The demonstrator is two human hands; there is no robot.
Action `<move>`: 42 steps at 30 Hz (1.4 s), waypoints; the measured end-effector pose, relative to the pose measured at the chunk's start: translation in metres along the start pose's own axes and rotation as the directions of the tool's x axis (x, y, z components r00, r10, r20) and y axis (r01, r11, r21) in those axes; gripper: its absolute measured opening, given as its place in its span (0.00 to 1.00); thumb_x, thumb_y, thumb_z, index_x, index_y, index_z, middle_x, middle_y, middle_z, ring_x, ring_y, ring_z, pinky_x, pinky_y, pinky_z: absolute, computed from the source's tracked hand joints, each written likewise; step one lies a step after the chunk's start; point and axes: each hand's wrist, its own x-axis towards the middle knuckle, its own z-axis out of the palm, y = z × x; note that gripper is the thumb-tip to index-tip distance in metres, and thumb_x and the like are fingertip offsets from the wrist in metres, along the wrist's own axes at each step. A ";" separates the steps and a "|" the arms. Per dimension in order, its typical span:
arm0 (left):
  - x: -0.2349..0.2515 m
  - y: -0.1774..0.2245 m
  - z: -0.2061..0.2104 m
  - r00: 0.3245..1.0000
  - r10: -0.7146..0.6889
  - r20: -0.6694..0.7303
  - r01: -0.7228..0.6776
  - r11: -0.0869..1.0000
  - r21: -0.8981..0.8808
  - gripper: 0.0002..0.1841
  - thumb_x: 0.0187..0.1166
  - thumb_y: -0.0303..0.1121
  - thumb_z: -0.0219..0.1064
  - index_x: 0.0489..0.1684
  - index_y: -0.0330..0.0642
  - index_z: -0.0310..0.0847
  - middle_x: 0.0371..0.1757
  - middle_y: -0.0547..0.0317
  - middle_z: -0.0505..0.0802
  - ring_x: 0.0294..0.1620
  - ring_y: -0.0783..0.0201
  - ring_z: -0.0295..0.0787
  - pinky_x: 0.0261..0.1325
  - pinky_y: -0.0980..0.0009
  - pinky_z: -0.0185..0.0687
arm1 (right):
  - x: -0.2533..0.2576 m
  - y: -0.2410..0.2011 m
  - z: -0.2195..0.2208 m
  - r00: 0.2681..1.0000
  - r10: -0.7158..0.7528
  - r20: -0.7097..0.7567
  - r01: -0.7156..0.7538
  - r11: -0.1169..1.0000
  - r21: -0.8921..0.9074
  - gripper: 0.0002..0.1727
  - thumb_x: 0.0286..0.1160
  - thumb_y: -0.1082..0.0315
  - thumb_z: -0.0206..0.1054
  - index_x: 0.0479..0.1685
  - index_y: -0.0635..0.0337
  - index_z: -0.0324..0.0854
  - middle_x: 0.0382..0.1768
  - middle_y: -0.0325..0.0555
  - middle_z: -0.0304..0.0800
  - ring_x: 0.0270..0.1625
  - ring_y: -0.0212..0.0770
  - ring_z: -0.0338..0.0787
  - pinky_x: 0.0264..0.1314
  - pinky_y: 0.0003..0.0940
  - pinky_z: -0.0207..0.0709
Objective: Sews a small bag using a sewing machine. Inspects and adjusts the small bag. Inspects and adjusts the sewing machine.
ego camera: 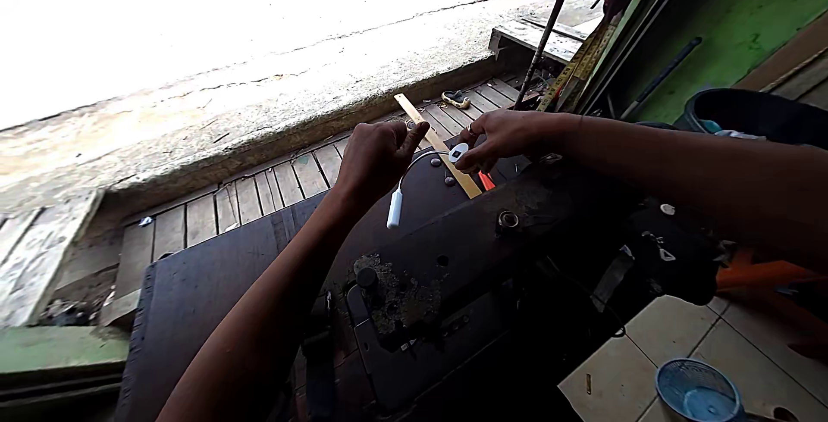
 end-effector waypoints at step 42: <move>-0.021 -0.019 -0.085 0.829 0.211 0.518 0.042 0.899 -0.435 0.08 0.68 0.34 0.80 0.41 0.46 0.92 0.31 0.63 0.95 0.28 0.73 0.90 0.30 0.79 0.84 | -0.030 0.004 -0.012 0.933 -0.149 0.327 0.161 0.987 -0.009 0.15 0.90 0.65 0.59 0.66 0.56 0.84 0.36 0.40 0.89 0.32 0.26 0.83 0.36 0.21 0.77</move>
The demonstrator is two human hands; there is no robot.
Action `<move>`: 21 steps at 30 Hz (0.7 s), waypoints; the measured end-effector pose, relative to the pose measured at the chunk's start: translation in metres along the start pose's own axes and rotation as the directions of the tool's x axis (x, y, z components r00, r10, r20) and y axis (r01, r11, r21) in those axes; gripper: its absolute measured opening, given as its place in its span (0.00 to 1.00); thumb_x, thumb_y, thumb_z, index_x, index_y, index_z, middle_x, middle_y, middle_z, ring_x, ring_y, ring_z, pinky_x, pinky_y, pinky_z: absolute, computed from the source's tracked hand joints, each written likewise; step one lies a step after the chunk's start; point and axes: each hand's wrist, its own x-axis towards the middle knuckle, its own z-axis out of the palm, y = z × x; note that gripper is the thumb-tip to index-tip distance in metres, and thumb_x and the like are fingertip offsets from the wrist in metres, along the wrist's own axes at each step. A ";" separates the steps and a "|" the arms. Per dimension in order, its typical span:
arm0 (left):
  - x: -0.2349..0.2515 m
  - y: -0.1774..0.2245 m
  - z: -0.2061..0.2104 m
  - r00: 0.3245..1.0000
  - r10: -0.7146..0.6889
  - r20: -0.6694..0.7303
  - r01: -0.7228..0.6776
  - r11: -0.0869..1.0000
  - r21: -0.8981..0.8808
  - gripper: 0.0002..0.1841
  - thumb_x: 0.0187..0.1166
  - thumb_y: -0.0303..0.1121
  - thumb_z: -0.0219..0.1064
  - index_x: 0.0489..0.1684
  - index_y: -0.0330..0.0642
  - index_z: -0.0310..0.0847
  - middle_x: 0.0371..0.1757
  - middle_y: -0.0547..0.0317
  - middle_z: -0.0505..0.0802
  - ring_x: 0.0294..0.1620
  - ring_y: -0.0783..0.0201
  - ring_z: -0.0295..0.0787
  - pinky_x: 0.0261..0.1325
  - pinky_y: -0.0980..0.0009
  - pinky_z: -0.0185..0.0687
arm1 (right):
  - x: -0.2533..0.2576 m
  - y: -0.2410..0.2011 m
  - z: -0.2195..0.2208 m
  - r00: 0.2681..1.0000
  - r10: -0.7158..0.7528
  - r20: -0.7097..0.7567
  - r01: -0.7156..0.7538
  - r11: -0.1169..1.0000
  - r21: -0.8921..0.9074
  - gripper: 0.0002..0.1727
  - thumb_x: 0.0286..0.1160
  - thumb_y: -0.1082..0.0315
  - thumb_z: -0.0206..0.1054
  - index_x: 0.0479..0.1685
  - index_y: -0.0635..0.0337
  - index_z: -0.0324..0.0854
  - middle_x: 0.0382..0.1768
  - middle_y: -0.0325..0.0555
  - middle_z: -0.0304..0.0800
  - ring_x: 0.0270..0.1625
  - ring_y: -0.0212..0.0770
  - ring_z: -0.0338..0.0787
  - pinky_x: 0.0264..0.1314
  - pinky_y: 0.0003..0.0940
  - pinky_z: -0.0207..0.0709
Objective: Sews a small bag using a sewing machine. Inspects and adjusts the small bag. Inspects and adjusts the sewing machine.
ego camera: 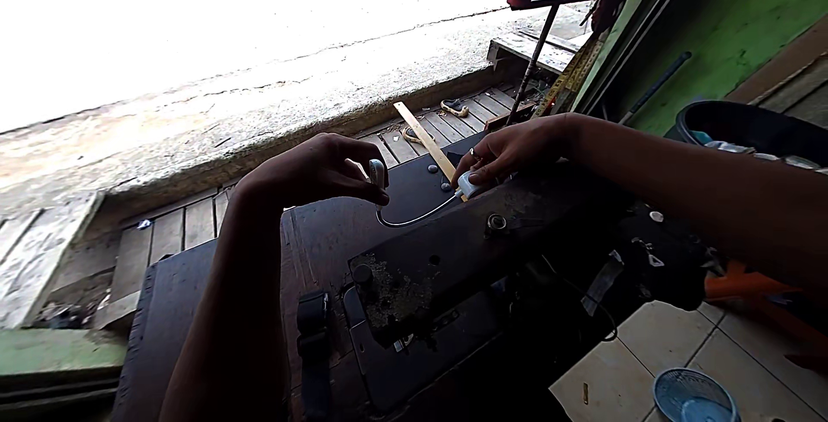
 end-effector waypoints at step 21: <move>-0.003 -0.008 0.014 0.971 0.180 0.156 -0.181 0.983 -0.003 0.08 0.70 0.35 0.80 0.41 0.46 0.91 0.37 0.65 0.96 0.36 0.71 0.94 0.35 0.76 0.91 | 0.002 0.004 0.000 0.993 -0.001 0.122 0.004 1.000 -0.025 0.14 0.89 0.67 0.60 0.65 0.54 0.84 0.44 0.40 0.93 0.42 0.28 0.91 0.47 0.24 0.85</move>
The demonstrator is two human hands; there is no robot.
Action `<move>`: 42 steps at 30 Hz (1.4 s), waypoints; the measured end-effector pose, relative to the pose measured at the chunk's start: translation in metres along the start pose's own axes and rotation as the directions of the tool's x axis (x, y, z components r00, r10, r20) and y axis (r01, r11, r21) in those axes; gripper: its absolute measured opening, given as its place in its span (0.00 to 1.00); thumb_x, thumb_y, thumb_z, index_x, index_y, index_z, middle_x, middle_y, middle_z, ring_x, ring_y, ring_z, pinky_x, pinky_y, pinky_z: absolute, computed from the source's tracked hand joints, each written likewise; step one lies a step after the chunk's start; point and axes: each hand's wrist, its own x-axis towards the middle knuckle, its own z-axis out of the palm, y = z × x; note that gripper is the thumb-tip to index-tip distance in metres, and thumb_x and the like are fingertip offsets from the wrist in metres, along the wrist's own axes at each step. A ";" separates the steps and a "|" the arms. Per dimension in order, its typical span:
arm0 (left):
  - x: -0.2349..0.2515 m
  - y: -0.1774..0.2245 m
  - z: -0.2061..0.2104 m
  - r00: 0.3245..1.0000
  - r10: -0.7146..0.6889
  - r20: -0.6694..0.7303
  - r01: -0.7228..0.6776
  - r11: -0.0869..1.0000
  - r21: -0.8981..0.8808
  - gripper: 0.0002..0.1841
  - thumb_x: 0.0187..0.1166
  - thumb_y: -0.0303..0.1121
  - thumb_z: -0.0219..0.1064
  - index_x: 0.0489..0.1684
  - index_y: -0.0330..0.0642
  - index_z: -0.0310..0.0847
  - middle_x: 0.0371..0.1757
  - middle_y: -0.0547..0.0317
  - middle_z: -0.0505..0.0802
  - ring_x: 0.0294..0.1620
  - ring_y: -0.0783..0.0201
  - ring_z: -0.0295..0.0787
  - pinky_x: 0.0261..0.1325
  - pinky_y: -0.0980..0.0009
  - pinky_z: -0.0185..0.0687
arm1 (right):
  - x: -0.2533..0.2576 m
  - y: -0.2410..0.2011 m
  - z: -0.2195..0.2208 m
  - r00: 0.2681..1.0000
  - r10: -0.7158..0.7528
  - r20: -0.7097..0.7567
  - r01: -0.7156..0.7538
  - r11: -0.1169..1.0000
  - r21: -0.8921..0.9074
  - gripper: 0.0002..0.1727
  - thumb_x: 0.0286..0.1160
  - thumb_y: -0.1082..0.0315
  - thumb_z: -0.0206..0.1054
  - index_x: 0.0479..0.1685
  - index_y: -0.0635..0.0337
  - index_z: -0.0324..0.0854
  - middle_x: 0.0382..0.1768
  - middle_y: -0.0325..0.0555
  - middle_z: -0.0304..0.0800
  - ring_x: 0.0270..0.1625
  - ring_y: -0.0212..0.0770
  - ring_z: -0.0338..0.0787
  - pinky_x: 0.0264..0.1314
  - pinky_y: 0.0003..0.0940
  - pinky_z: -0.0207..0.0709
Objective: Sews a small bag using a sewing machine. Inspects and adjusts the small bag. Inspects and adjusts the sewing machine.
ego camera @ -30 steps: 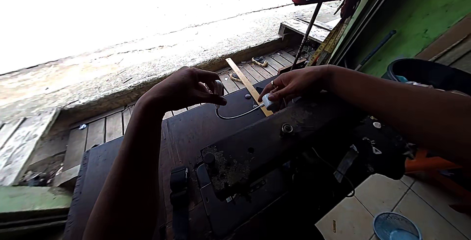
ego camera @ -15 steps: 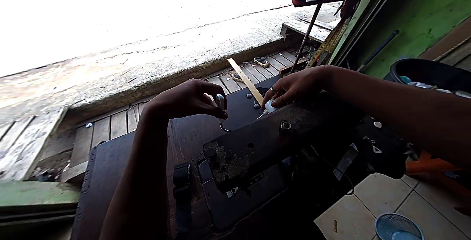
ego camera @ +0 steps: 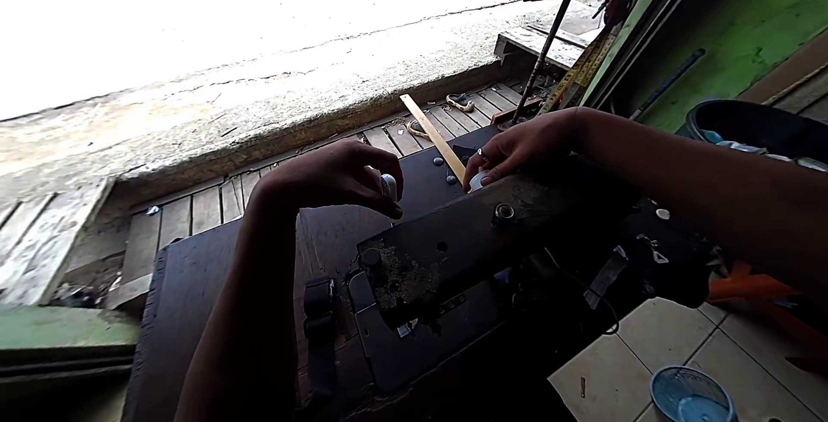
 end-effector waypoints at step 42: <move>-0.137 0.062 0.036 0.524 -0.235 -0.819 0.314 0.947 -0.070 0.26 0.92 0.55 0.47 0.62 0.45 0.83 0.60 0.64 0.94 0.61 0.64 0.93 0.69 0.63 0.87 | -0.080 0.017 0.284 0.286 -0.460 -0.841 0.245 0.883 -0.400 0.17 0.84 0.55 0.64 0.34 0.59 0.87 0.34 0.40 0.89 0.35 0.28 0.87 0.39 0.26 0.84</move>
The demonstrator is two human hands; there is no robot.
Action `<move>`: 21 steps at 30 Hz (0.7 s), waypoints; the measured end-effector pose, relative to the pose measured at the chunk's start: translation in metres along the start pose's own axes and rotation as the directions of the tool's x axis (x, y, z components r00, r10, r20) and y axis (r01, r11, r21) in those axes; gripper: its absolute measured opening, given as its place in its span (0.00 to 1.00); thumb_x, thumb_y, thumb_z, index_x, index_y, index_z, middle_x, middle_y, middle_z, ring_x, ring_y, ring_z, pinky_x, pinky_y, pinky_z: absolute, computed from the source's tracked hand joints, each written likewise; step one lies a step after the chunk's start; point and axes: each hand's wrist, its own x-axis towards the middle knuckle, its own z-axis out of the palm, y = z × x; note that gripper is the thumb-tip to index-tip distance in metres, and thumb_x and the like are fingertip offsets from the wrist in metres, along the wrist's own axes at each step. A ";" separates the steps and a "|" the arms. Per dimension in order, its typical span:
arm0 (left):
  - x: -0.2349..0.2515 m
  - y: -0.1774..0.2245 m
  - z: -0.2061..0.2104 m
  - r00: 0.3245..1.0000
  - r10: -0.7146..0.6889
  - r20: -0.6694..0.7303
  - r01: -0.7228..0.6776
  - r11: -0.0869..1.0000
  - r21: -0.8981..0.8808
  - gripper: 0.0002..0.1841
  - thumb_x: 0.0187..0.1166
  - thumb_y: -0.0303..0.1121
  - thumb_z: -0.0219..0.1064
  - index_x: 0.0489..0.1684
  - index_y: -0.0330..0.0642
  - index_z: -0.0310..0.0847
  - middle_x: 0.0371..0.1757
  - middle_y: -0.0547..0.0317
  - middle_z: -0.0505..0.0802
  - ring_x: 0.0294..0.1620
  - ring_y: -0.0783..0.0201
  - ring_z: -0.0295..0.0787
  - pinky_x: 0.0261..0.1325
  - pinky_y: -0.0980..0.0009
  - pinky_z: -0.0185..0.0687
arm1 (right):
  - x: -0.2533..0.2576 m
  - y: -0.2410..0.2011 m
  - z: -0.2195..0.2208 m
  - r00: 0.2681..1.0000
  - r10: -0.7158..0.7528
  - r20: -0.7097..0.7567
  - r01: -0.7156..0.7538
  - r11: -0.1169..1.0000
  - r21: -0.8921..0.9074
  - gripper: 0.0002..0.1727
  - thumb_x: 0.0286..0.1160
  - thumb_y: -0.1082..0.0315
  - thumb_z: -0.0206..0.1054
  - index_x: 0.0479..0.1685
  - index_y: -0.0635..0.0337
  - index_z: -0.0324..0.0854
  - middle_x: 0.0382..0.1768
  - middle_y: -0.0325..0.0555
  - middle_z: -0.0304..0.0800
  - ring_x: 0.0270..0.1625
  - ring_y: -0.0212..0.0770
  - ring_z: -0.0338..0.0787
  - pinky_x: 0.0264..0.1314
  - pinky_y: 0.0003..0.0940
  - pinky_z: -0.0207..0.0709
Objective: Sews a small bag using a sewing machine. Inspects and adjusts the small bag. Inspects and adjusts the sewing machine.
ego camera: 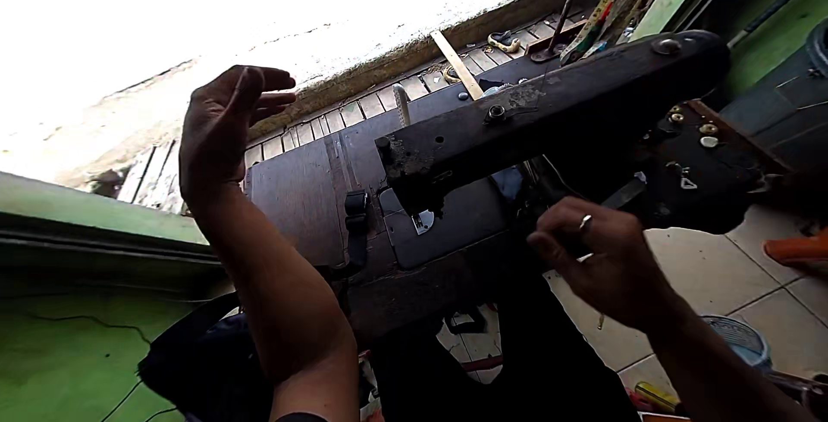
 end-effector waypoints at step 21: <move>-0.293 0.053 -0.052 0.975 -0.052 -0.217 0.175 0.779 0.602 0.30 0.88 0.53 0.59 0.69 0.31 0.81 0.61 0.37 0.91 0.62 0.53 0.90 0.68 0.54 0.83 | 0.102 -0.047 0.050 0.927 -0.375 -0.025 0.356 0.897 -0.261 0.18 0.86 0.64 0.63 0.65 0.64 0.86 0.53 0.56 0.90 0.48 0.46 0.91 0.51 0.38 0.85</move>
